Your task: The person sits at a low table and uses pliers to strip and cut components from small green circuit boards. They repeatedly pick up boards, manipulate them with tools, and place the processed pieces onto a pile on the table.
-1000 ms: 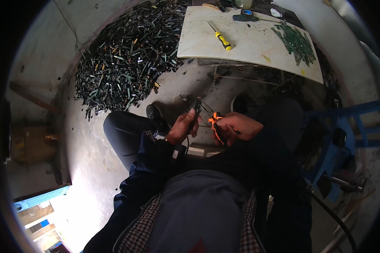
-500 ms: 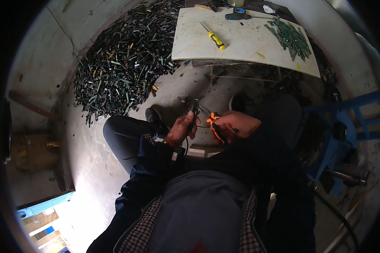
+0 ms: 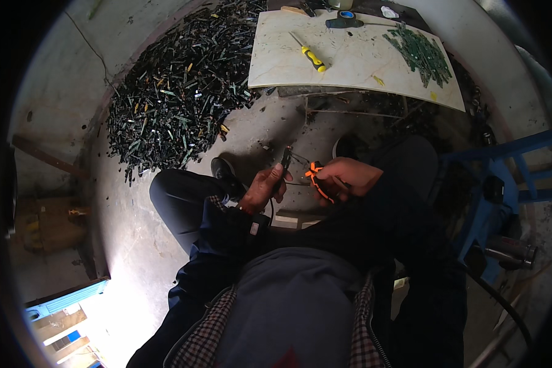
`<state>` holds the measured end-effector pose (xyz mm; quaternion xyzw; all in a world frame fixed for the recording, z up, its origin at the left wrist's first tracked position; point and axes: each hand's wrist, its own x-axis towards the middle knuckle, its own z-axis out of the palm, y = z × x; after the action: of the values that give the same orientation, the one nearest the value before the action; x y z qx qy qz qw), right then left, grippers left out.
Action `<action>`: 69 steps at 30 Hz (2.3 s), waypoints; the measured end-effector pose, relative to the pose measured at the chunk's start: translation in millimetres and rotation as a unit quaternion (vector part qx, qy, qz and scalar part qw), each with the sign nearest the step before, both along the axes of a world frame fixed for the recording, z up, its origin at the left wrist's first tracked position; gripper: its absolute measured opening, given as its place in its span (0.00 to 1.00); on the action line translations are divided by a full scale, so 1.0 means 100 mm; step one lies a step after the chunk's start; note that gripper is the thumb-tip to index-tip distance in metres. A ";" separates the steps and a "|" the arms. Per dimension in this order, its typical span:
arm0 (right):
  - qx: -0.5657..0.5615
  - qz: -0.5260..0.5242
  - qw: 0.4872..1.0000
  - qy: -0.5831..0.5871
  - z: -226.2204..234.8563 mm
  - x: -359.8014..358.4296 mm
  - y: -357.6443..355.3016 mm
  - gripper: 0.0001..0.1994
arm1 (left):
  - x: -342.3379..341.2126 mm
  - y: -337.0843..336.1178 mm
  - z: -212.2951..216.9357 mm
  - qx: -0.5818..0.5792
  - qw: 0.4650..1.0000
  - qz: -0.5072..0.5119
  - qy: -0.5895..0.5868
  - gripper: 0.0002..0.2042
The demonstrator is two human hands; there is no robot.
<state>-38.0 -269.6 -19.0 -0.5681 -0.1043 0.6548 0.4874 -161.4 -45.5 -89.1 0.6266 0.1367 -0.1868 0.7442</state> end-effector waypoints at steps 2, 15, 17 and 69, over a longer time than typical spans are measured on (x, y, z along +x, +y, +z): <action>-0.005 0.007 1.000 -0.010 -0.01 0.00 0.01 0.16 | 0.01 0.00 -0.05 0.002 1.000 -0.001 -0.003 0.26; -0.022 -0.075 0.993 0.085 -0.28 -0.11 -0.01 0.16 | 0.00 0.01 -0.06 0.023 1.000 -0.001 -0.015 0.26; -0.015 -0.076 0.992 0.103 -0.34 -0.17 -0.02 0.16 | 0.00 0.02 -0.03 0.036 0.999 -0.004 -0.020 0.27; 0.056 0.075 0.995 -0.017 -1.10 -0.63 0.28 0.19 | 0.00 0.16 -0.49 0.005 0.995 0.071 -0.063 0.11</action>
<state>-100.8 -242.0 -129.1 -0.5414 -0.1912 0.6733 0.4658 -161.1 -29.1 -137.8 0.6292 0.1346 -0.0926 0.7599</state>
